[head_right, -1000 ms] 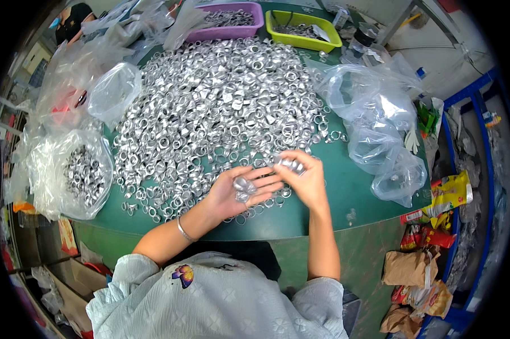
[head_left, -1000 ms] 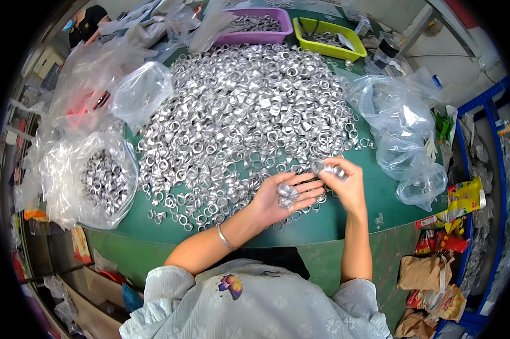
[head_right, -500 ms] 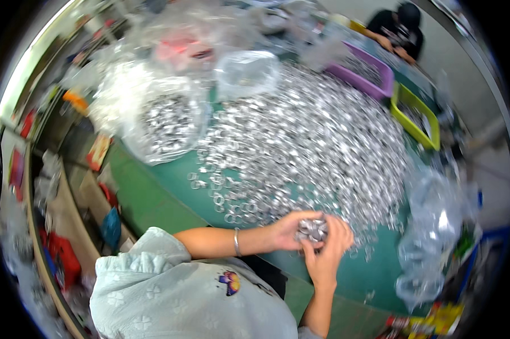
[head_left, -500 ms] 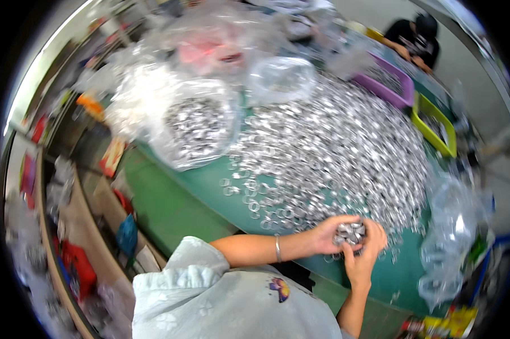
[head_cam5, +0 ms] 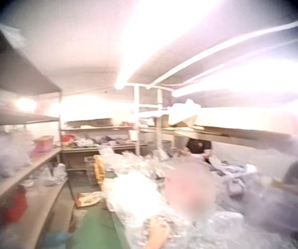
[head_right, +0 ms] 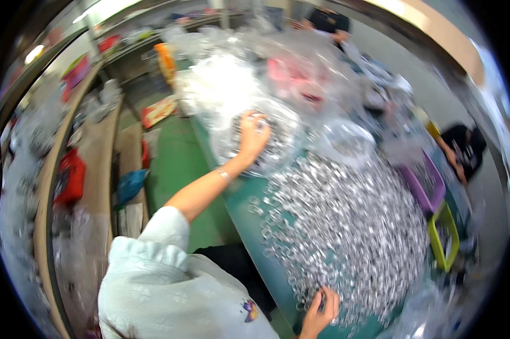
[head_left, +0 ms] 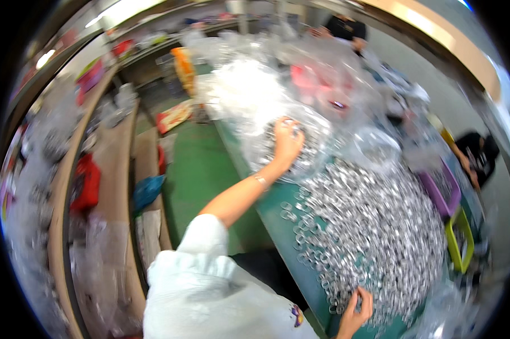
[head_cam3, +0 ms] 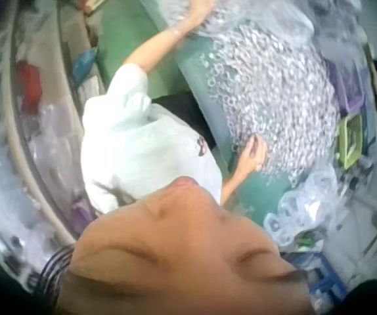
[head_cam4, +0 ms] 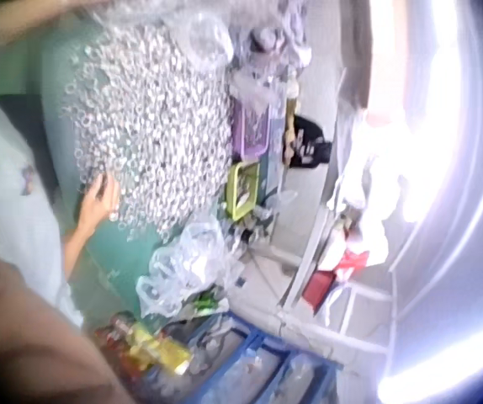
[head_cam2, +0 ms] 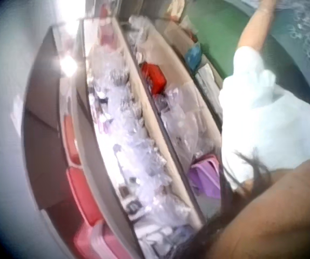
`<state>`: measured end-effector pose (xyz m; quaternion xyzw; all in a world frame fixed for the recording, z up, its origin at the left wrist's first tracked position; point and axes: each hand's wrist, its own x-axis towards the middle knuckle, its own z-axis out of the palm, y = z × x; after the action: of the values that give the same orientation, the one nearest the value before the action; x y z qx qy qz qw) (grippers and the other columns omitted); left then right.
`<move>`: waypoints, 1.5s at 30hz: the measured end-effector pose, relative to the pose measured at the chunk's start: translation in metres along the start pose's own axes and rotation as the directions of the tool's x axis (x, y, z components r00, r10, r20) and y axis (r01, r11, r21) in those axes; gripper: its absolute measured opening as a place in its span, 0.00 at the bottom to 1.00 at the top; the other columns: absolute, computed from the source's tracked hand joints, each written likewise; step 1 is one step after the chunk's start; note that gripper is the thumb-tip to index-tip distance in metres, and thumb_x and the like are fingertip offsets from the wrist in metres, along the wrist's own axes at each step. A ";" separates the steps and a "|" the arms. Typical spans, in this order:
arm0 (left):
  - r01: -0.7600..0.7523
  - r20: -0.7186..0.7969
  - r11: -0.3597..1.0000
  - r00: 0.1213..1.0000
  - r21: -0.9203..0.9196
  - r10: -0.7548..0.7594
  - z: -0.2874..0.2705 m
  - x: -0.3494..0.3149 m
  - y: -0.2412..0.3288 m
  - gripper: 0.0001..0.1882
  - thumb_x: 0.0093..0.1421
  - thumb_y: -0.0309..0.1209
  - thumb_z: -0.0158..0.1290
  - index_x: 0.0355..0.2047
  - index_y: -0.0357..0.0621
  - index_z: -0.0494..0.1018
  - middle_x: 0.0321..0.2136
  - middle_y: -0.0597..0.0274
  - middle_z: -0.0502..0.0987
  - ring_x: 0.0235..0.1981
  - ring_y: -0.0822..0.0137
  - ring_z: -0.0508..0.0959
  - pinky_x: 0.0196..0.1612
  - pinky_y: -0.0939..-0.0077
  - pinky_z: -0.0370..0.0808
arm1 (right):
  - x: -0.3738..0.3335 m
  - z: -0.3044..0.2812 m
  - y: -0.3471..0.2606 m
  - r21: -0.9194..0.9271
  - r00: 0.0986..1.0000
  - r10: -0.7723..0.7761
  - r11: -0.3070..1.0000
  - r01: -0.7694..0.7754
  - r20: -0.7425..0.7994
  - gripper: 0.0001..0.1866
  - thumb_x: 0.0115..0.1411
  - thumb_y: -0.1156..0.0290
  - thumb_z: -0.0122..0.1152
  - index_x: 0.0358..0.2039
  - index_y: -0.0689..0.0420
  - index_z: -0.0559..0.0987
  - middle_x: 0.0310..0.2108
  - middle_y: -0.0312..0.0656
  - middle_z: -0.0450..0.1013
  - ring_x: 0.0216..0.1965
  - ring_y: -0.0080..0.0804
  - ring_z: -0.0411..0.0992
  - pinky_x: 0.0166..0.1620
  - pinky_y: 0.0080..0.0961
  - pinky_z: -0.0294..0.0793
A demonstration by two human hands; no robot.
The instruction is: The person sorts through a large pile of silver metal rings by hand on a green table, selects individual pieces, and places them into clear plastic bags which are then stored on a shelf.
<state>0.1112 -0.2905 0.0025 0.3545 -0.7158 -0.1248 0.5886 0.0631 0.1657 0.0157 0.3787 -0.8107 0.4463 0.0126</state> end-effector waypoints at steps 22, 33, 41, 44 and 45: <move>-0.109 0.268 0.944 0.943 -0.313 0.198 -0.158 -0.122 0.051 0.13 0.49 0.14 0.46 0.35 0.38 0.72 0.45 0.50 0.66 0.53 0.51 0.65 0.55 0.65 0.62 | -0.007 0.057 -0.059 0.121 0.923 -0.082 0.992 0.039 0.376 0.10 0.58 0.70 0.55 0.37 0.61 0.78 0.35 0.48 0.74 0.33 0.37 0.71 0.37 0.27 0.71; 0.497 0.529 0.811 0.619 0.308 -0.580 -0.294 -0.302 -0.033 0.13 0.55 0.32 0.50 0.40 0.40 0.71 0.40 0.47 0.70 0.45 0.49 0.70 0.48 0.60 0.67 | -0.010 0.109 -0.139 0.493 0.655 -0.471 0.853 0.169 0.591 0.09 0.59 0.74 0.52 0.37 0.64 0.76 0.35 0.48 0.73 0.36 0.36 0.71 0.42 0.27 0.70; 0.533 0.502 0.572 0.288 0.624 -0.815 -0.311 -0.330 -0.050 0.39 0.60 0.54 0.36 0.60 0.36 0.47 0.58 0.39 0.52 0.56 0.38 0.60 0.56 0.52 0.60 | -0.021 0.180 -0.151 0.509 0.414 -0.499 0.855 0.094 0.761 0.13 0.60 0.70 0.53 0.41 0.66 0.75 0.38 0.50 0.74 0.39 0.35 0.72 0.44 0.27 0.70; 0.636 0.396 0.490 0.298 0.596 -0.869 -0.331 -0.335 -0.052 0.40 0.58 0.55 0.37 0.60 0.35 0.49 0.57 0.38 0.55 0.55 0.40 0.60 0.55 0.51 0.61 | -0.028 0.217 -0.161 0.571 0.288 -0.565 0.818 0.071 0.773 0.13 0.60 0.71 0.53 0.40 0.67 0.74 0.40 0.50 0.73 0.40 0.36 0.71 0.45 0.27 0.69; 0.625 0.379 0.489 0.312 0.609 -0.871 -0.332 -0.334 -0.052 0.40 0.58 0.55 0.38 0.59 0.35 0.50 0.56 0.37 0.56 0.55 0.40 0.61 0.55 0.51 0.62 | -0.032 0.238 -0.160 0.606 0.269 -0.588 0.795 0.022 0.763 0.13 0.60 0.71 0.52 0.40 0.68 0.74 0.39 0.51 0.74 0.40 0.36 0.71 0.45 0.28 0.69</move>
<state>0.4575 -0.0297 -0.1884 0.6802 -0.6240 -0.3727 0.0952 0.2613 -0.0397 -0.0240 0.7078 -0.4335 0.3205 -0.4566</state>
